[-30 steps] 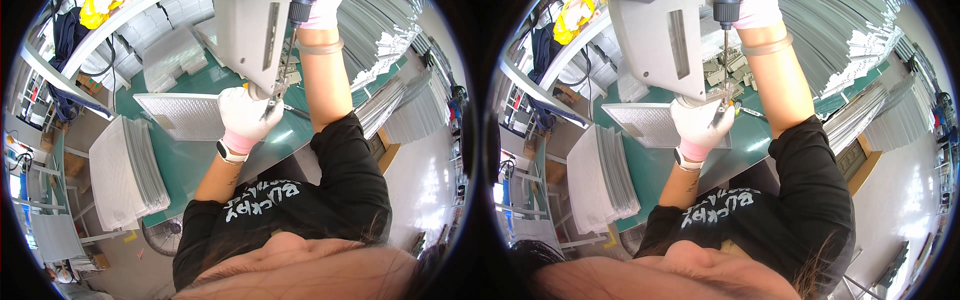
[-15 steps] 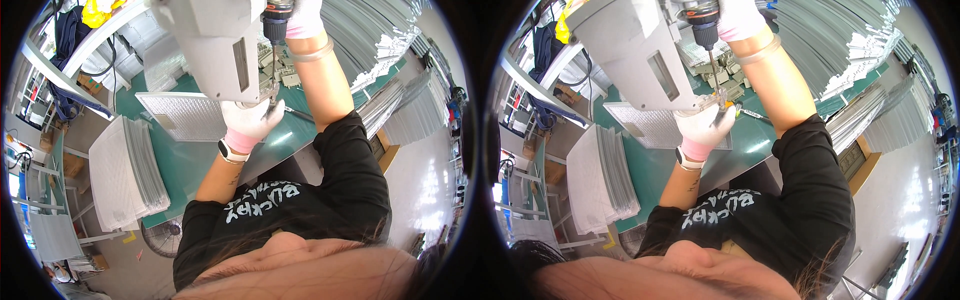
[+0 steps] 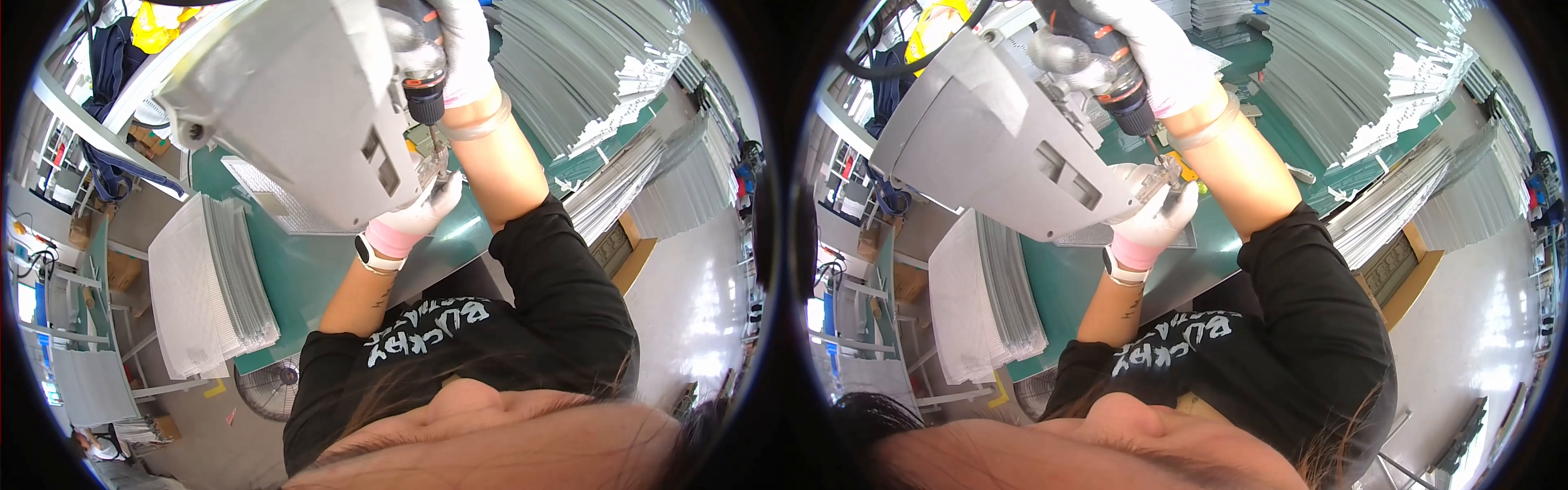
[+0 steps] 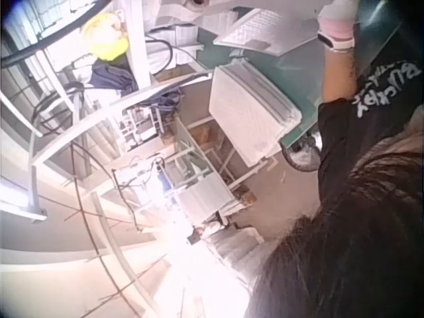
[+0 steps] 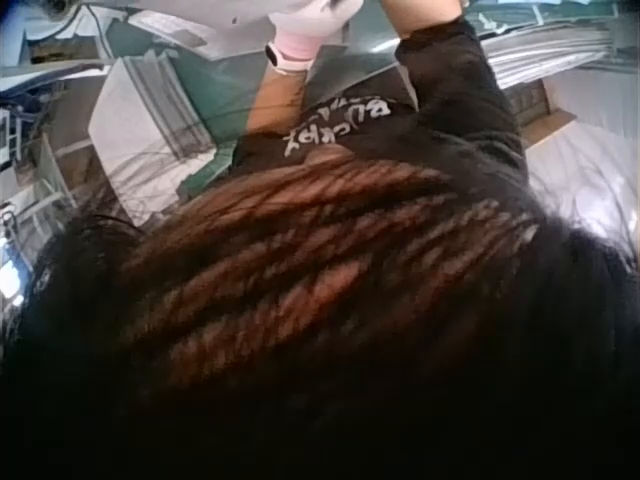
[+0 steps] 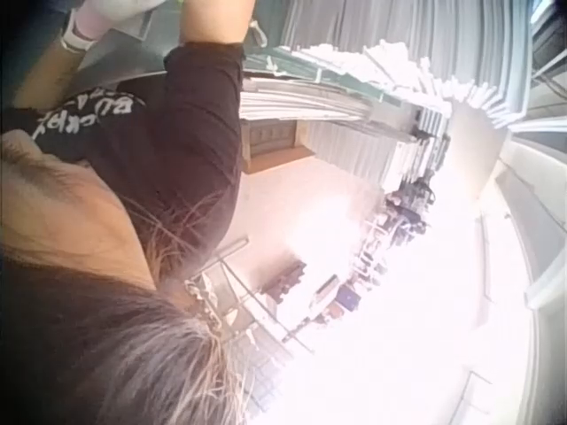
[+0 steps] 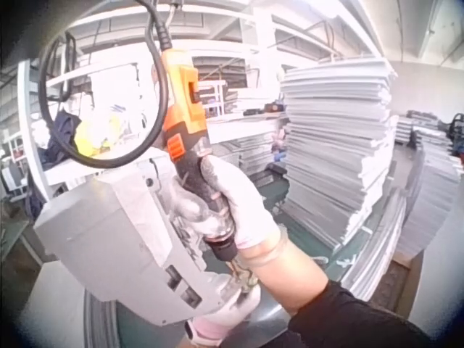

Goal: Assembling metal mesh filters by attaching a metal frame and handle using a mallet and power drill.

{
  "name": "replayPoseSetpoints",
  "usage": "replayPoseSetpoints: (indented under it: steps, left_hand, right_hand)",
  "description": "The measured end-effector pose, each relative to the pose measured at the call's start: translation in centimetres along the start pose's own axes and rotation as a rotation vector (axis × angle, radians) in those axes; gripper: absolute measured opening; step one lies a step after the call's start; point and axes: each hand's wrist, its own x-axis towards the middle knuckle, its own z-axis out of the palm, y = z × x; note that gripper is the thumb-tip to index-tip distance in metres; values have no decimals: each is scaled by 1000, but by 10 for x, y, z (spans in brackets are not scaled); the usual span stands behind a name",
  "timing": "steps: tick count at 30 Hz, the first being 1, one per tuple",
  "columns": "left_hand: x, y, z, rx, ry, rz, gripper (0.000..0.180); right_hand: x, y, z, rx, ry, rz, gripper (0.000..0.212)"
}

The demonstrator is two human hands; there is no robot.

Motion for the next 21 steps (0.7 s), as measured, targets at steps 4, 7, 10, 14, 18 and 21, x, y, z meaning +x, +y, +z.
replayPoseSetpoints:
  steps: [4, 7, 10, 14, 18, 21]
  left_hand:
    - [-7, 1, 3, -74, 7, -148, 14]
    - [-3, 4, -4, -90, 0, -151, 15]
    - [0, 7, -15, -7, -165, -155, 20]
    - [-6, 10, -15, -62, -146, -181, 18]
    - [0, 12, -10, -134, -62, -153, 13]
    - [-4, 13, -13, -97, -59, -158, 14]
  right_hand:
    - [1, 3, 10, 107, -131, -2, 40]
    - [-3, 1, 12, 157, -158, 151, 60]
    - [-8, -1, 19, 152, -193, 126, 62]
    - [-17, -2, 29, 212, -188, 96, 67]
    - [-24, -2, 20, 166, -119, 78, 65]
    - [-21, 7, 6, 242, -243, 107, 54]
